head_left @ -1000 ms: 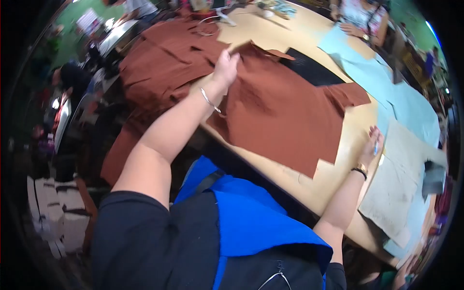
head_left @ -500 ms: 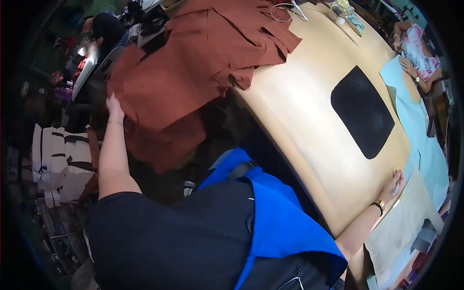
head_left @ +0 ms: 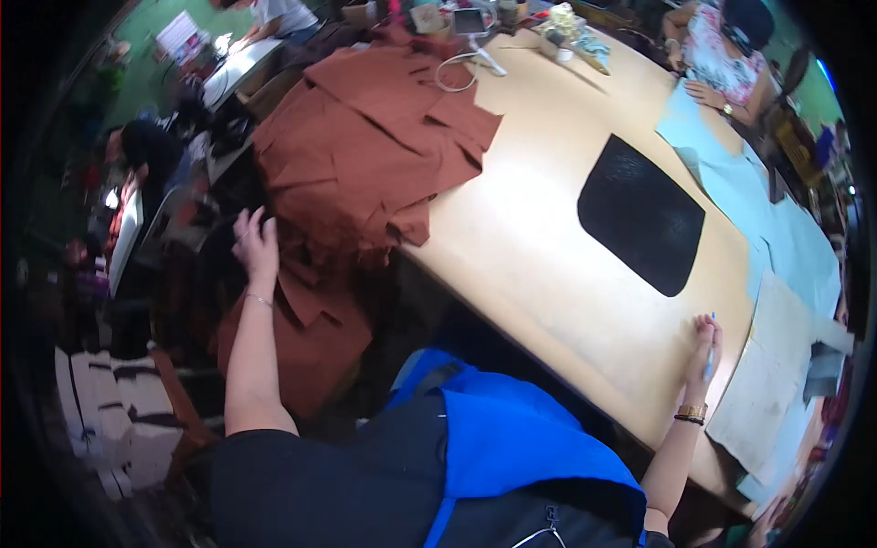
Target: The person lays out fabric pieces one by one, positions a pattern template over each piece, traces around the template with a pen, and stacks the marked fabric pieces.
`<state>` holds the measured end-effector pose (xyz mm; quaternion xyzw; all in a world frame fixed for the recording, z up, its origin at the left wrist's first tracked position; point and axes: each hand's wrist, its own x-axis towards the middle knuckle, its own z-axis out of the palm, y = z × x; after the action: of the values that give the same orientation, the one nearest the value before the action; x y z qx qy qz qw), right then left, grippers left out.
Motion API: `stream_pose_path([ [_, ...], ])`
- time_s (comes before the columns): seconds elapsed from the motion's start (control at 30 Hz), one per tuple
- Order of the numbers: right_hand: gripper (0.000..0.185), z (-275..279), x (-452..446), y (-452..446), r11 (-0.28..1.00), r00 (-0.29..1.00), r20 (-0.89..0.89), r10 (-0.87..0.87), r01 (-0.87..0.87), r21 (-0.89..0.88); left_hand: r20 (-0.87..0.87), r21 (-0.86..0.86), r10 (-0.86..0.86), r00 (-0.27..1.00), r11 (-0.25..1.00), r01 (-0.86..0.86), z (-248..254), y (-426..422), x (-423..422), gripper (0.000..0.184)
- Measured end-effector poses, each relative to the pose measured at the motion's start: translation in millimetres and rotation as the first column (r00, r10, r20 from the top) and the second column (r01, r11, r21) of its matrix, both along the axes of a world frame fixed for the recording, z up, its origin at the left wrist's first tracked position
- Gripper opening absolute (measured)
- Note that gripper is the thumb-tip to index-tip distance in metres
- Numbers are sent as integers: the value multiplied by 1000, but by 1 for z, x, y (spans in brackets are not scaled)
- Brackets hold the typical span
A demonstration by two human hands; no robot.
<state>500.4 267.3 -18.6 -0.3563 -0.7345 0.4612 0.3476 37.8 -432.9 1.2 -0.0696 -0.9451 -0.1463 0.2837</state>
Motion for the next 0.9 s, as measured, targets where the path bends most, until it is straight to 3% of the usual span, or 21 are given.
stream_pose_path([
  [0.03,30,10,-6,-20,998,998,68,2,-6,61,-10,16,-235,972,972,235,24,49,-7,47],
  [0.1,29,17,-10,-39,988,990,142,-12,-10,152,118,-213,-420,900,874,436,61,126,-5,61],
  [0.2,29,14,-12,-42,976,987,156,-48,13,215,402,-111,-549,733,766,634,69,168,-27,44],
  [0.3,29,21,-13,-44,967,981,174,-82,37,250,407,-2,-609,681,745,667,66,171,-48,28],
  [0.4,27,27,-15,-48,971,977,190,-96,50,234,466,417,-685,560,728,544,75,175,-47,24],
  [0.43,28,27,-17,-48,968,976,195,-99,49,246,385,313,-709,591,702,640,80,179,-45,27],
  [0.5,28,26,-14,-47,961,968,219,-120,58,269,253,315,-674,695,736,599,87,197,-42,27],
  [0.6,24,20,-19,-50,994,992,-64,-108,107,-9,-34,347,-697,716,664,663,97,268,-7,30],
  [0.67,25,13,-17,-49,945,943,-315,-104,-5,-327,-189,356,-781,595,510,783,94,329,34,23],
  [0.73,28,38,-25,-79,989,975,-199,98,-73,128,-157,308,-894,419,359,881,91,382,90,15],
  [0.8,36,59,-46,-114,828,975,21,220,-198,525,-174,257,-960,218,170,951,64,429,149,4],
  [0.83,37,57,-55,-127,777,965,88,248,-253,577,-173,308,-983,70,13,951,56,442,184,8],
  [0.87,40,53,-61,-135,722,949,154,274,-309,620,-50,315,-995,-82,-94,945,46,446,208,9],
  [0.9,39,53,-61,-137,674,919,266,291,-394,625,99,313,-988,-122,-86,946,35,444,228,9],
])
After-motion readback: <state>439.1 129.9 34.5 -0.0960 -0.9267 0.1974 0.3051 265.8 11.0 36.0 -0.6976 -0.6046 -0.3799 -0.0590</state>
